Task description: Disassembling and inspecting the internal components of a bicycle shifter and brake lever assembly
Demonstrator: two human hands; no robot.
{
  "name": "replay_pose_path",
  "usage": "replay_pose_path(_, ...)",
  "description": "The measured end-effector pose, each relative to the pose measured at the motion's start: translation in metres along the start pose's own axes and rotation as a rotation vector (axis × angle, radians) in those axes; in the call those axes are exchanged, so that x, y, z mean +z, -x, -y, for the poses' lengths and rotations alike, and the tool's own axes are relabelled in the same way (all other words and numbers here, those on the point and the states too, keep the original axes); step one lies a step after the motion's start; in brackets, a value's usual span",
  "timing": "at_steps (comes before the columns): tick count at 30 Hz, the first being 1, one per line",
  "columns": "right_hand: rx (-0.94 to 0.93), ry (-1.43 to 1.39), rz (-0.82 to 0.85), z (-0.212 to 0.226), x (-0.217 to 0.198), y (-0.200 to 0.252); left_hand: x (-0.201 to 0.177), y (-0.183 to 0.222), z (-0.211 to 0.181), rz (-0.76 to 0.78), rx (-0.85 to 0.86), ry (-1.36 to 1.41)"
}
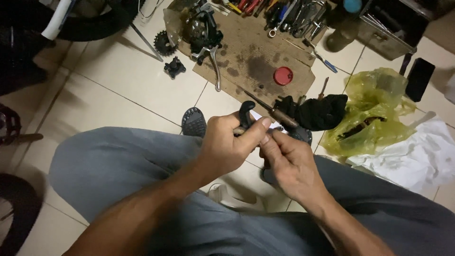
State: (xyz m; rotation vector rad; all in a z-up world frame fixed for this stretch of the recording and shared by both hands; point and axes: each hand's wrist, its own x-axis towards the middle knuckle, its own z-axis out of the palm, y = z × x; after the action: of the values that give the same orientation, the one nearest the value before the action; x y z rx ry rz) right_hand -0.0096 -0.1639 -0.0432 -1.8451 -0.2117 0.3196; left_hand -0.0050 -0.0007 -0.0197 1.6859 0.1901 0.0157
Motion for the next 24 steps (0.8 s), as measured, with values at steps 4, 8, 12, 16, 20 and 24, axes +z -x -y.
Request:
replay_pose_path(4, 0.069, -0.051, 0.012, 0.004, 0.000, 0.004, 0.001, 0.000, 0.002, -0.013, -0.054, -0.029)
replay_pose_path(8, 0.088, -0.270, -0.043, 0.004, -0.003, 0.006, 0.003, -0.005, 0.001, 0.009, -0.143, 0.021)
replay_pose_path(12, 0.070, -0.551, -0.154, 0.020, -0.004, 0.005, 0.000, -0.008, -0.010, 0.064, -0.297, 0.218)
replay_pose_path(16, 0.055, -0.454, -0.200, 0.040, -0.009, 0.003, -0.021, -0.009, -0.039, 0.101, -0.458, 0.291)
replay_pose_path(20, 0.132, -0.601, -0.198, 0.030, -0.022, 0.003, -0.026, -0.006, -0.024, 0.440, -0.419, 0.399)
replay_pose_path(24, 0.188, -0.581, -0.255, 0.041, -0.024, 0.005, -0.023, 0.001, -0.006, 0.449, -0.199, 0.522)
